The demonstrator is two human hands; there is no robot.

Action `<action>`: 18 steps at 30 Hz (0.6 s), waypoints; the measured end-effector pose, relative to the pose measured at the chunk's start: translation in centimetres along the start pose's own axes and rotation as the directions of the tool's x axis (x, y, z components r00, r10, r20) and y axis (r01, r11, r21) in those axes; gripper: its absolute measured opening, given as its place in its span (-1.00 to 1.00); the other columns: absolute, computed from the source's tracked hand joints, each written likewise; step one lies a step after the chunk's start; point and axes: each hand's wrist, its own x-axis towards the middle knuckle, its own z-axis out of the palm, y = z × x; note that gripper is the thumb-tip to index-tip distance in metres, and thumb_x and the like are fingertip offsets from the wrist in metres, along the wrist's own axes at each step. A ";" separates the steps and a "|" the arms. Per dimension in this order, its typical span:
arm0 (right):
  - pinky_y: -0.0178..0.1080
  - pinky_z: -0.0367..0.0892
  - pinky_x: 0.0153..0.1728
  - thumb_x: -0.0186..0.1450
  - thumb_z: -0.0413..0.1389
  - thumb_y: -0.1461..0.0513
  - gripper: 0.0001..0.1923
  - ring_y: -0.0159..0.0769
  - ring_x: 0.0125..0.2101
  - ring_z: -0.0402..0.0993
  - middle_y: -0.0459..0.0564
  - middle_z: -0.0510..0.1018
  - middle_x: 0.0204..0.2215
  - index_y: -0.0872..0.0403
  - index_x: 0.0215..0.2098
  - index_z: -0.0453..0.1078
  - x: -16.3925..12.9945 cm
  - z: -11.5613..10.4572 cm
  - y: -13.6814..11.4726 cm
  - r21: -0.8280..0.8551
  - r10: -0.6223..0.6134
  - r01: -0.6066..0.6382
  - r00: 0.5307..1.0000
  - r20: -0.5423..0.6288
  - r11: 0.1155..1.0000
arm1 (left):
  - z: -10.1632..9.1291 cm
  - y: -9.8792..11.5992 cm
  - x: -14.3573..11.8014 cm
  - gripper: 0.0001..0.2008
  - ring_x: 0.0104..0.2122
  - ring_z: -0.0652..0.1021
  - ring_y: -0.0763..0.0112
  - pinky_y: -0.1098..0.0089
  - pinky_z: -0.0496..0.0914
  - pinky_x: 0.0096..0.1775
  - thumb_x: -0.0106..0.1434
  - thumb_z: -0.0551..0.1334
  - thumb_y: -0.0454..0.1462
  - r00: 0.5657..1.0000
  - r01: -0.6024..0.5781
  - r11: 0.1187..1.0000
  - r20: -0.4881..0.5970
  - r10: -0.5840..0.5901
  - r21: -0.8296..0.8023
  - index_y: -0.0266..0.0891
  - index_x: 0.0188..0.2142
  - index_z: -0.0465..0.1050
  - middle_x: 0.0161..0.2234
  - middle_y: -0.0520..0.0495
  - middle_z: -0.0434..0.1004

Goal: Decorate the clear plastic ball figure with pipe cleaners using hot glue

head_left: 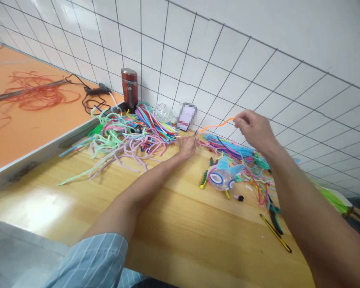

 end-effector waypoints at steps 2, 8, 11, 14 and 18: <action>-0.16 0.26 -0.36 0.35 0.16 0.19 -0.89 -0.29 -0.50 0.34 -0.10 0.52 -0.49 -0.04 -0.36 0.42 -0.4 -1.3 0.5 0.029 0.053 -0.052 0.997 -0.058 0.998 | 0.1 -0.4 0.0 -0.62 0.08 0.60 0.14 0.01 0.57 0.10 0.48 0.30 -0.12 0.999 0.014 1.000 -0.041 -0.015 -0.008 -0.25 0.19 0.47 0.16 -0.22 0.53; -0.15 0.30 -0.37 0.39 0.16 0.14 -0.87 -0.26 -0.49 0.39 -0.08 0.55 -0.45 -0.09 -0.34 0.40 -3.2 -2.7 1.1 0.122 0.092 -0.072 0.982 -0.165 0.990 | -1.6 2.8 -0.5 -0.77 0.27 0.44 0.19 0.17 0.24 0.35 0.56 0.12 -0.27 0.978 -0.105 0.984 -0.196 0.075 -0.146 -0.28 0.04 0.52 0.18 -0.27 0.54; -0.18 0.34 -0.39 0.38 0.18 0.11 -0.88 -0.29 -0.51 0.40 -0.08 0.57 -0.43 -0.07 -0.31 0.42 -5.3 -2.8 0.9 0.181 0.070 -0.030 0.973 -0.220 0.983 | -3.2 5.5 -1.6 -0.61 0.10 0.57 0.25 0.29 0.39 0.17 0.63 -0.04 -0.15 0.974 -0.166 0.951 -0.191 0.119 -0.259 -0.25 -0.02 0.54 0.06 -0.19 0.64; -0.20 0.35 -0.42 0.38 0.20 0.06 -0.83 -0.31 -0.53 0.41 -0.09 0.55 -0.47 -0.05 -0.29 0.43 -7.7 -2.9 0.7 0.197 0.063 -0.011 0.963 -0.261 0.980 | -4.5 7.3 -3.9 -0.47 -0.25 0.66 0.33 0.35 0.47 -0.18 0.60 -0.04 0.04 0.986 -0.032 0.747 0.103 0.134 -0.664 -0.29 -0.05 0.54 -0.11 -0.19 0.69; -0.20 0.36 -0.40 0.41 0.18 0.01 -0.80 -0.28 -0.50 0.42 -0.11 0.52 -0.50 -0.06 -0.25 0.45 -11.3 -3.2 0.9 0.192 0.068 -0.019 0.965 -0.252 0.981 | -5.4 7.6 -7.9 -0.57 -0.42 0.59 0.50 0.44 0.39 -0.30 0.39 0.33 0.06 0.897 0.202 0.461 0.352 0.268 -0.864 -0.32 -0.15 0.55 -0.23 -0.12 0.66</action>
